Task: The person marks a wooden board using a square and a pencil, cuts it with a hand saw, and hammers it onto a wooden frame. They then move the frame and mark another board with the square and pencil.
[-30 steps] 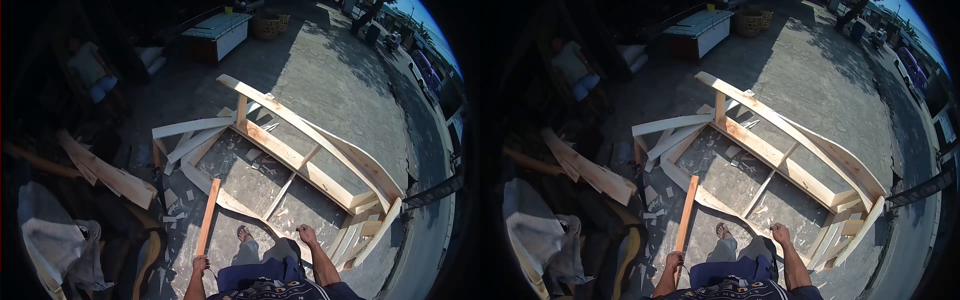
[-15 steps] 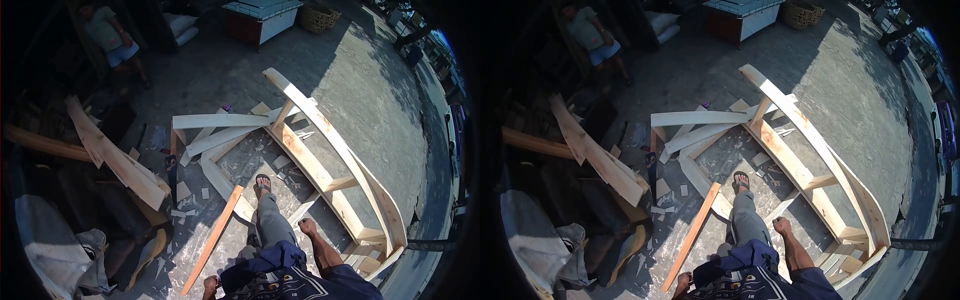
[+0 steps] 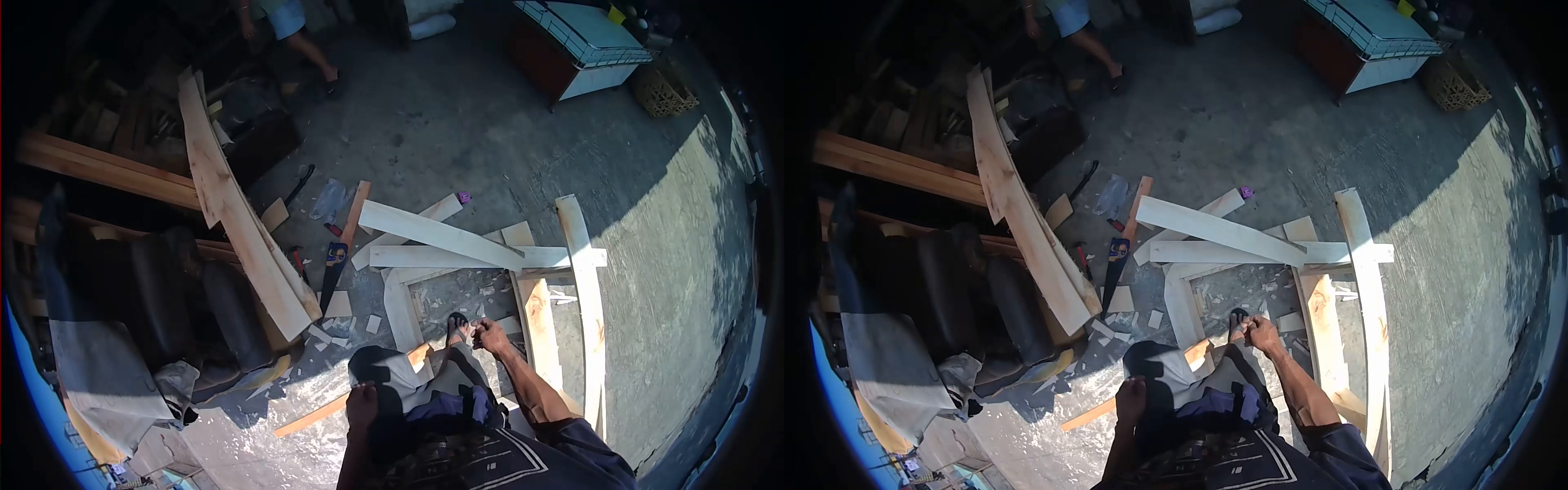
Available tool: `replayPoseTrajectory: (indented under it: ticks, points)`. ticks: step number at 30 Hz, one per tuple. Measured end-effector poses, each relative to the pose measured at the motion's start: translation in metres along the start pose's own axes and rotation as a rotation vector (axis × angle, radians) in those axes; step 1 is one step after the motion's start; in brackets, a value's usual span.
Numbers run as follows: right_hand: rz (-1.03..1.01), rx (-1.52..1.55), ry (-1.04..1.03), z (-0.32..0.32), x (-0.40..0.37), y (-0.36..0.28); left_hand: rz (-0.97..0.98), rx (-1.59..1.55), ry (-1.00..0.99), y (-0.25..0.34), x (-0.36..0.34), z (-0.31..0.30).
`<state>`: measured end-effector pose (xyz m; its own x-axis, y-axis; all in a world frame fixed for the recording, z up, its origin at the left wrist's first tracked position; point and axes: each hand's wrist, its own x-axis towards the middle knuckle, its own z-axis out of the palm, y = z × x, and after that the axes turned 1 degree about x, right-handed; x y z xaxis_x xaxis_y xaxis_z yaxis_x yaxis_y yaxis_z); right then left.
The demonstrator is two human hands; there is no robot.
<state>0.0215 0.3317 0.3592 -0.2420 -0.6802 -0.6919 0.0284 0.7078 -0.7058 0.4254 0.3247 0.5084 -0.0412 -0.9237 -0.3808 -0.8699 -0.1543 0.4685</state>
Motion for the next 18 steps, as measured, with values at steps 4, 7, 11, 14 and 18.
replayPoseTrajectory:
  ticks: [4, 7, 11, 14, 18]
  points:
    - [-0.029, 0.68, -0.375, 0.054, -0.017, -0.177, -0.022, -0.563, -0.076, 0.092, 0.067, -0.031]
    - [0.164, 0.686, -0.428, 0.102, -0.015, -0.267, -0.185, -0.759, -0.157, 0.126, 0.113, -0.044]
    - [0.102, 0.484, -0.523, 0.169, -0.01, -0.338, -0.357, -1.623, -0.163, 0.144, 0.175, -0.07]
    - [0.014, 0.019, -0.55, 0.211, -0.022, -0.394, -0.129, -2.167, -0.333, 0.129, 0.245, -0.082]
    - [-0.32, -0.093, -0.284, 0.256, 0.018, -0.472, -0.587, -2.019, -0.309, 0.131, 0.335, -0.167]
